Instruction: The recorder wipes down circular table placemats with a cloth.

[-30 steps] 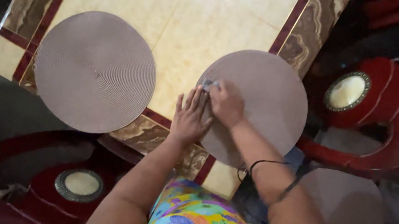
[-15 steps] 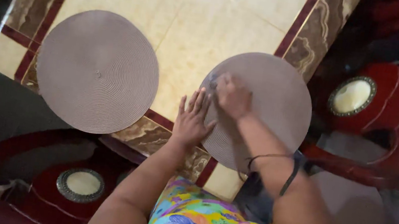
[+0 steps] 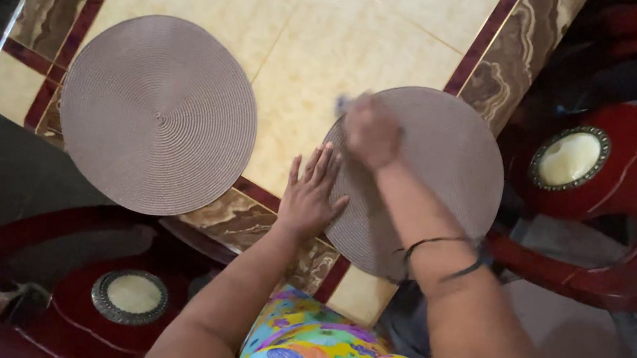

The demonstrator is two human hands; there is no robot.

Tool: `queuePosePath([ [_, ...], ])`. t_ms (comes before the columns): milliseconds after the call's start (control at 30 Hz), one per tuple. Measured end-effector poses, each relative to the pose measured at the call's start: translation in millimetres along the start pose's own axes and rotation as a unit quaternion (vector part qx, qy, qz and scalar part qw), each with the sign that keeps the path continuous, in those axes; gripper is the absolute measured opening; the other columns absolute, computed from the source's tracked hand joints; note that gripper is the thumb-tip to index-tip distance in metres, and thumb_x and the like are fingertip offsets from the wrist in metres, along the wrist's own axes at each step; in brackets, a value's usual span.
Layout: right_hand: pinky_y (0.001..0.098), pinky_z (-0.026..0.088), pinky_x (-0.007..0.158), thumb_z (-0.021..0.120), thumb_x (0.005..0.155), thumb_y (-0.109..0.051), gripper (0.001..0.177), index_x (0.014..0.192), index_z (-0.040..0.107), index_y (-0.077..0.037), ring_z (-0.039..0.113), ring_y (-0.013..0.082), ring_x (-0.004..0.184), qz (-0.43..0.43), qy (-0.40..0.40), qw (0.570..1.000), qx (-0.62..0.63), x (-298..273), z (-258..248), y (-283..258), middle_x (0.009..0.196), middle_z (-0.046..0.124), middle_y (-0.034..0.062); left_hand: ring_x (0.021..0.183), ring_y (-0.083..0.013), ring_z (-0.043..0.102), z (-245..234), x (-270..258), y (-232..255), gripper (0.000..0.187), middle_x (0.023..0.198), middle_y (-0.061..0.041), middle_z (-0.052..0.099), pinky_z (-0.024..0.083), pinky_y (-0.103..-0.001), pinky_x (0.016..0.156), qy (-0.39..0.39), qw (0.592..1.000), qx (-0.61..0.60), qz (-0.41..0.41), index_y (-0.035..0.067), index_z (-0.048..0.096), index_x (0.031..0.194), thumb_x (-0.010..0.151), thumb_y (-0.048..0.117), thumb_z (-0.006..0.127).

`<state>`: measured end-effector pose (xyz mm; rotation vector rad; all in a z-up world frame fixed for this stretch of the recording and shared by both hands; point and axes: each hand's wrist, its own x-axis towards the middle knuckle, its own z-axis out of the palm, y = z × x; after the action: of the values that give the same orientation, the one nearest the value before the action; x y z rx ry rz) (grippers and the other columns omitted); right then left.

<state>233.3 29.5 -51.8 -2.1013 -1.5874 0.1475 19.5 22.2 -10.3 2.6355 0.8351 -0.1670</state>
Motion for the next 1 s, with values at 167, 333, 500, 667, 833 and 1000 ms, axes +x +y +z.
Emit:
queuePosePath([
  [167,0.0509,0.054,0.073,0.058,0.095,-0.014,0.013,0.100,0.065,-0.005,0.065,0.0385,0.089,0.053,0.097,0.988,-0.108,22.5,-33.2,26.4,0.098,0.063,0.0185,0.158,-0.0240,0.012,-3.4,-0.4,1.1,0.088,0.171,-0.011,0.014,0.006,-0.054,0.126,0.038,0.999,-0.017,0.007,0.010,0.028,0.161,0.092,0.056,0.056],
  [333,0.0519,0.053,0.074,0.056,0.094,-0.014,0.016,0.100,0.067,-0.005,0.065,0.0384,0.089,-0.031,0.038,0.997,-0.053,6.8,-13.1,-33.5,0.100,0.064,0.0190,0.158,-0.0243,0.011,-12.3,4.0,1.4,0.087,0.171,-0.011,0.014,0.005,-0.055,0.126,0.003,1.000,-0.006,-0.007,0.011,0.028,0.160,0.092,0.057,0.056],
  [500,0.0525,0.054,0.082,0.056,0.100,-0.016,0.017,0.099,0.067,-0.003,0.065,0.0392,0.096,0.036,0.028,0.994,-0.099,22.3,-9.9,62.2,0.102,0.066,0.0194,0.158,-0.0238,0.012,-2.3,2.1,2.8,0.088,0.171,-0.010,0.014,0.005,-0.054,0.126,0.025,1.000,-0.018,0.002,0.011,0.028,0.161,0.091,0.056,0.057],
  [667,0.0517,0.053,0.076,0.056,0.090,-0.012,0.017,0.100,0.067,-0.003,0.066,0.0394,0.092,0.064,0.061,0.992,-0.089,11.7,-18.4,28.9,0.100,0.067,0.0212,0.158,-0.0235,0.012,-0.2,0.7,4.0,0.089,0.171,-0.010,0.013,0.005,-0.053,0.126,0.032,0.999,-0.006,0.006,0.009,0.027,0.161,0.091,0.056,0.058],
  [833,0.0495,0.054,0.078,0.054,0.089,-0.012,0.015,0.096,0.067,-0.006,0.066,0.0375,0.090,-0.037,0.017,0.998,0.046,4.8,-12.9,-22.7,0.097,0.067,0.0194,0.157,-0.0242,0.012,-13.5,-0.4,7.1,0.091,0.171,-0.011,0.013,0.006,-0.053,0.126,0.007,1.000,-0.006,-0.009,0.009,0.025,0.162,0.090,0.056,0.058],
  [1000,0.0495,0.053,0.076,0.055,0.096,-0.014,0.012,0.097,0.063,-0.005,0.064,0.0370,0.091,0.022,0.101,0.988,-0.114,19.2,-35.7,80.4,0.097,0.065,0.0181,0.157,-0.0220,0.012,6.2,3.3,-1.3,0.087,0.170,-0.009,0.014,0.006,-0.053,0.127,0.035,0.999,-0.003,-0.003,0.013,0.027,0.161,0.092,0.057,0.056],
])
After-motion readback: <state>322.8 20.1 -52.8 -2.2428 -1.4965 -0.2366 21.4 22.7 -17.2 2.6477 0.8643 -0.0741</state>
